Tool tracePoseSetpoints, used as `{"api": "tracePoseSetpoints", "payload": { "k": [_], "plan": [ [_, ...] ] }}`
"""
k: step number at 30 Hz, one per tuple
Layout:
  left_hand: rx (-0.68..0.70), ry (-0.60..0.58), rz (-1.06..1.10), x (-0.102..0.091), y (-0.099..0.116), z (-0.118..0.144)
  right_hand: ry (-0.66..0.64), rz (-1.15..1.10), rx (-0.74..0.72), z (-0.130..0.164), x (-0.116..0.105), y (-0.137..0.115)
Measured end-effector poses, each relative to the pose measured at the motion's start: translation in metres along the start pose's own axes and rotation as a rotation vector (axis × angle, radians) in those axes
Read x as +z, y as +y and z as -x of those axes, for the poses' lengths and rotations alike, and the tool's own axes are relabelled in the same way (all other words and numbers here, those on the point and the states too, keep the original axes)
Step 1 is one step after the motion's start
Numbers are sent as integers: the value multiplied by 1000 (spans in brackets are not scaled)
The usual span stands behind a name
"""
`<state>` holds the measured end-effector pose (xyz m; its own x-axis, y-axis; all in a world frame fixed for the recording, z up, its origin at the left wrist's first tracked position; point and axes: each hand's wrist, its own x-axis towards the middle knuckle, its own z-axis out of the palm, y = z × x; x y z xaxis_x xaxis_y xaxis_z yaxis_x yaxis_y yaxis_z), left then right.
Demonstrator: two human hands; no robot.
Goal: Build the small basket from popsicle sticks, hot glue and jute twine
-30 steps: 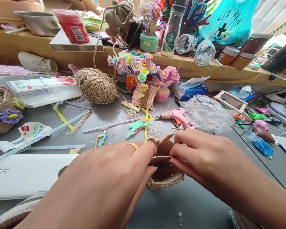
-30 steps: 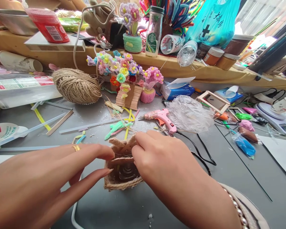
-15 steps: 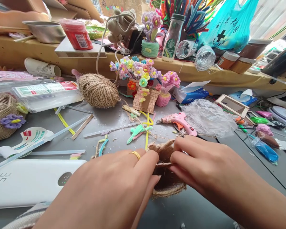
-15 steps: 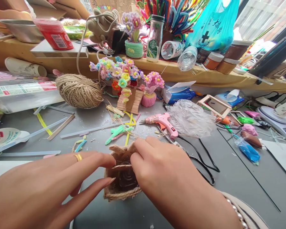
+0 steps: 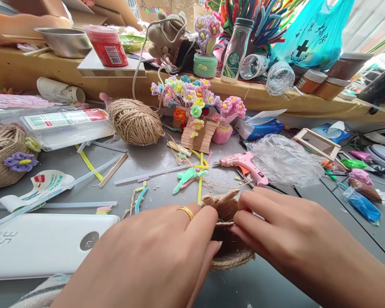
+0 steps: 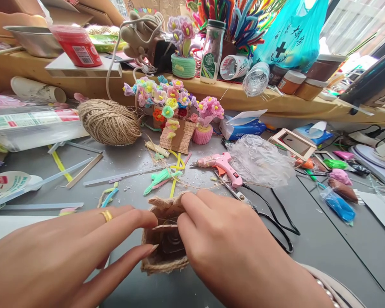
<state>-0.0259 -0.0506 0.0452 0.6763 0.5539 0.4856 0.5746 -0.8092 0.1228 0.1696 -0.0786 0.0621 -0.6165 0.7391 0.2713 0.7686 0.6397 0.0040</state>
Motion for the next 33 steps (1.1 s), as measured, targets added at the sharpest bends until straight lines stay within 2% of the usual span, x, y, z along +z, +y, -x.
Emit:
{"api": "tracePoseSetpoints", "payload": {
  "k": [10,12,14,16,19,33],
  "plan": [
    [16,-20,-31,-3,2,-2,-26,-2,-18,2,1,2],
    [-4,-93,-38,-7,5,-3,-22,7,-17,2,1,2],
    [-58,-248,-75,-13,8,-6,-23,5,-19,2,1,2],
    [-83,-335,-99,-19,12,-8,-26,-4,-22,2,1,3],
    [-88,-396,-134,-23,14,-11,-39,-11,-25,2,0,4],
    [-82,-388,-149,-21,13,-8,-61,6,-16,2,-2,7]
  ]
}}
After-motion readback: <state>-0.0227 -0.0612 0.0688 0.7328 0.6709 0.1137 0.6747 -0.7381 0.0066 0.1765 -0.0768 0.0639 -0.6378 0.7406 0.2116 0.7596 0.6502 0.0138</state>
